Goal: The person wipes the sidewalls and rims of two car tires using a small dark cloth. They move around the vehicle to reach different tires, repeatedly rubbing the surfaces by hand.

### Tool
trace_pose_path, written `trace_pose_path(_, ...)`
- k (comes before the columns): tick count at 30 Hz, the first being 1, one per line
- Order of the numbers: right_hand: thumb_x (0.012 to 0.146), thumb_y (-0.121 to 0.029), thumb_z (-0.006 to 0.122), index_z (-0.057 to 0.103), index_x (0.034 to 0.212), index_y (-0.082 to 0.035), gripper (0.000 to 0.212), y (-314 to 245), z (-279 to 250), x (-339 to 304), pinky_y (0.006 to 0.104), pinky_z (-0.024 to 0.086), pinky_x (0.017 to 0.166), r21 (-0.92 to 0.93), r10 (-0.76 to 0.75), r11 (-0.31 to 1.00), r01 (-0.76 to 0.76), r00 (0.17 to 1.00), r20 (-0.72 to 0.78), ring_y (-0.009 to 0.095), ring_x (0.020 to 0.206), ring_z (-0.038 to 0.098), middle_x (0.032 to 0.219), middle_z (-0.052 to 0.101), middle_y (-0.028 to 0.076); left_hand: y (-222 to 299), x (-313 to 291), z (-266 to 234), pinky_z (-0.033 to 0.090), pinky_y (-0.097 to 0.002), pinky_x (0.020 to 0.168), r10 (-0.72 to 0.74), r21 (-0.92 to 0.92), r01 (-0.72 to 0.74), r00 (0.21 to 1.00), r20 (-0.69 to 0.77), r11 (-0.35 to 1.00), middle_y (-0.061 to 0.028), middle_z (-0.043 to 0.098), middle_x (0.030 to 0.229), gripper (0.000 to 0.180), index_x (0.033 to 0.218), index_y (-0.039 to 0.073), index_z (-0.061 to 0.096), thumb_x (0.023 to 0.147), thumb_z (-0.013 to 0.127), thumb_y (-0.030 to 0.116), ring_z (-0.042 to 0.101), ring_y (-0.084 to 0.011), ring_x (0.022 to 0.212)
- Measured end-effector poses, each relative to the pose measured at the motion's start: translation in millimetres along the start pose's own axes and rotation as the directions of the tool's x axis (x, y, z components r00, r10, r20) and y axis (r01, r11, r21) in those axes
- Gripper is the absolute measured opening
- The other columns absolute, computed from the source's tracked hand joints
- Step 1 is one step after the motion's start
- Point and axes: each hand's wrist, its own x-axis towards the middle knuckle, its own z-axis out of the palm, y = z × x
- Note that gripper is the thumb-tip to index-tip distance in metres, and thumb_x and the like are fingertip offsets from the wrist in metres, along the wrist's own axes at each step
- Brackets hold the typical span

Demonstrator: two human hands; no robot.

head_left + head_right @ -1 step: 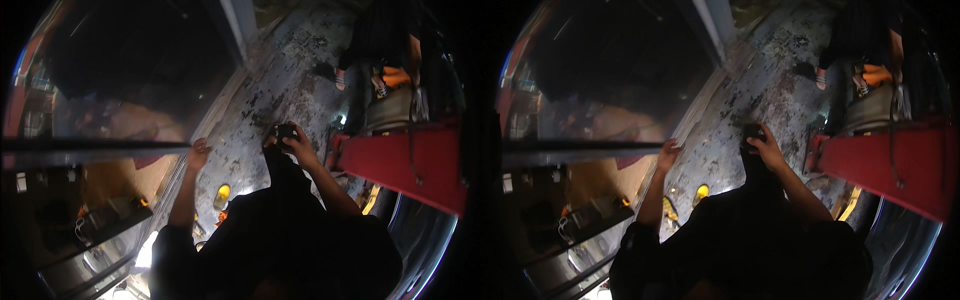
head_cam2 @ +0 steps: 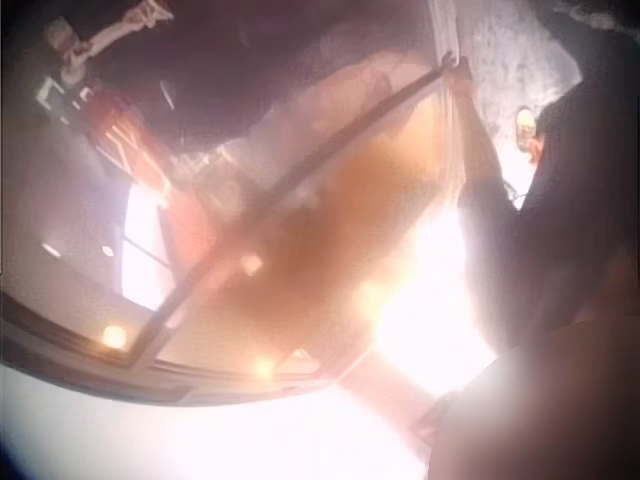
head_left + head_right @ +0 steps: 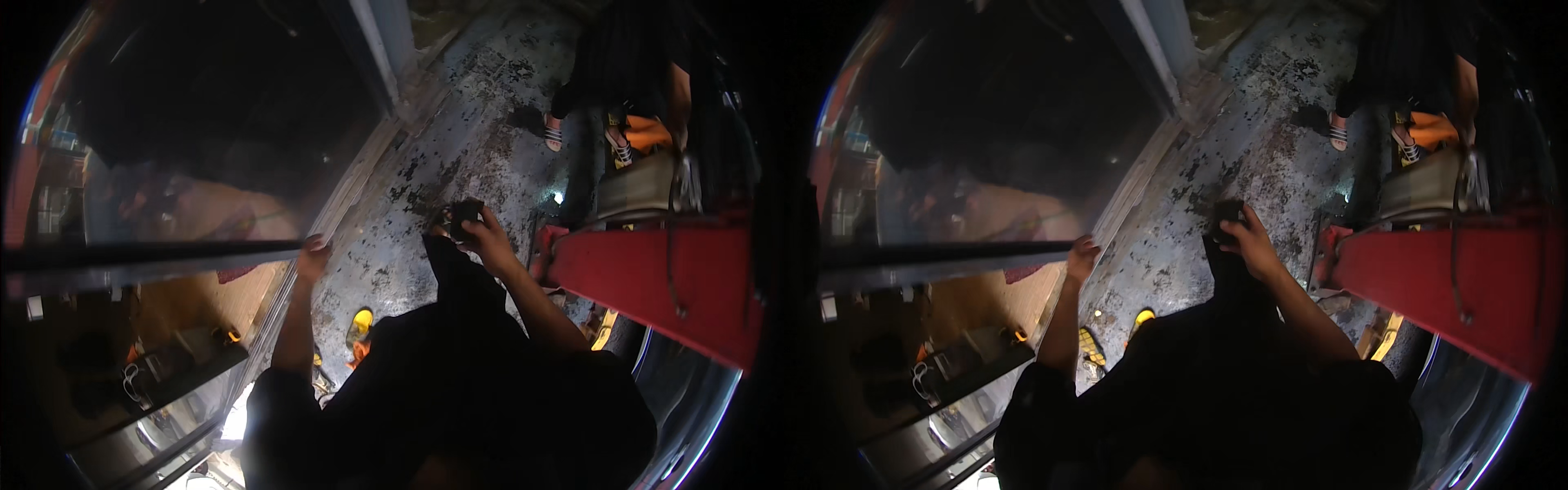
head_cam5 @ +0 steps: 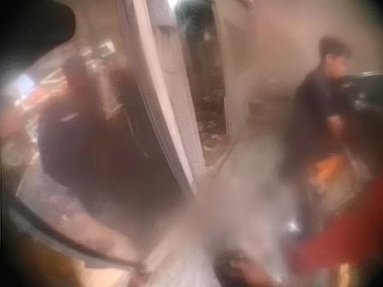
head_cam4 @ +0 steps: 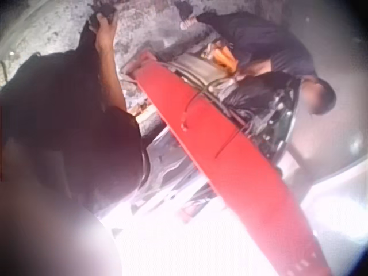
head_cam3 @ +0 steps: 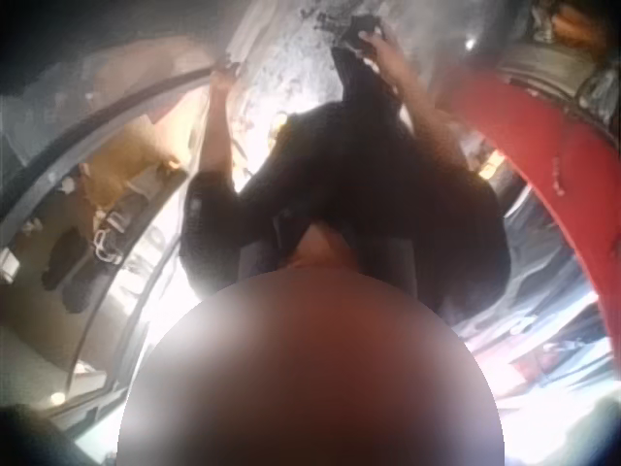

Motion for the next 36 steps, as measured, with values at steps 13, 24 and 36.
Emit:
trace_pose_path(13, 0.104, -0.041, 0.06, 0.052, 0.144, -0.012, 0.05, -390.0, -112.0, 393.3, 0.0405, 0.057, 0.086, 0.201, -0.016, 0.978, -0.05, 0.949, 0.314, 0.028, 0.103, 0.073, 0.121, 0.07, 0.009, 134.4, 171.8, 108.8, 0.053, -0.0375, 0.065, -0.757, 0.135, 0.777, 0.535, 0.376, 0.615, 0.0003, 0.07, 0.097, 0.033, 0.127, 0.015, 0.068, 0.096, 0.072, 0.028, 0.066, -0.0146, 0.078)
trace_pose_path(24, 0.101, -0.04, 0.069, 0.06, 0.134, -0.016, 0.042, -616.7, -385.1, 592.0, 0.039, 0.057, 0.083, 0.424, -0.073, 0.869, 0.255, 0.913, -0.401, 0.018, 0.098, 0.07, 0.116, 0.072, 0.002, 637.2, 777.4, 319.6, 0.05, -0.0322, 0.09, -0.088, 0.186, -0.028, 0.803, 0.59, 0.982, -0.0065, 0.074, 0.111, 0.04, 0.13, 0.0, 0.067, 0.101, 0.071, 0.026, 0.065, -0.0184, 0.098)
trace_pose_path(36, 0.096, -0.025, 0.061, 0.061, 0.127, -0.019, 0.031, -776.0, -718.2, 771.0, 0.046, 0.052, 0.082, 0.413, -0.063, 0.778, 0.473, 0.712, -0.699, 0.019, 0.101, 0.065, 0.115, 0.068, 0.001, 923.3, 1050.1, 557.5, 0.055, -0.0379, 0.081, -0.281, 0.433, -0.02, 0.735, 0.617, 0.901, -0.0089, 0.072, 0.112, 0.034, 0.132, 0.005, 0.066, 0.102, 0.064, 0.021, 0.065, -0.0192, 0.095)
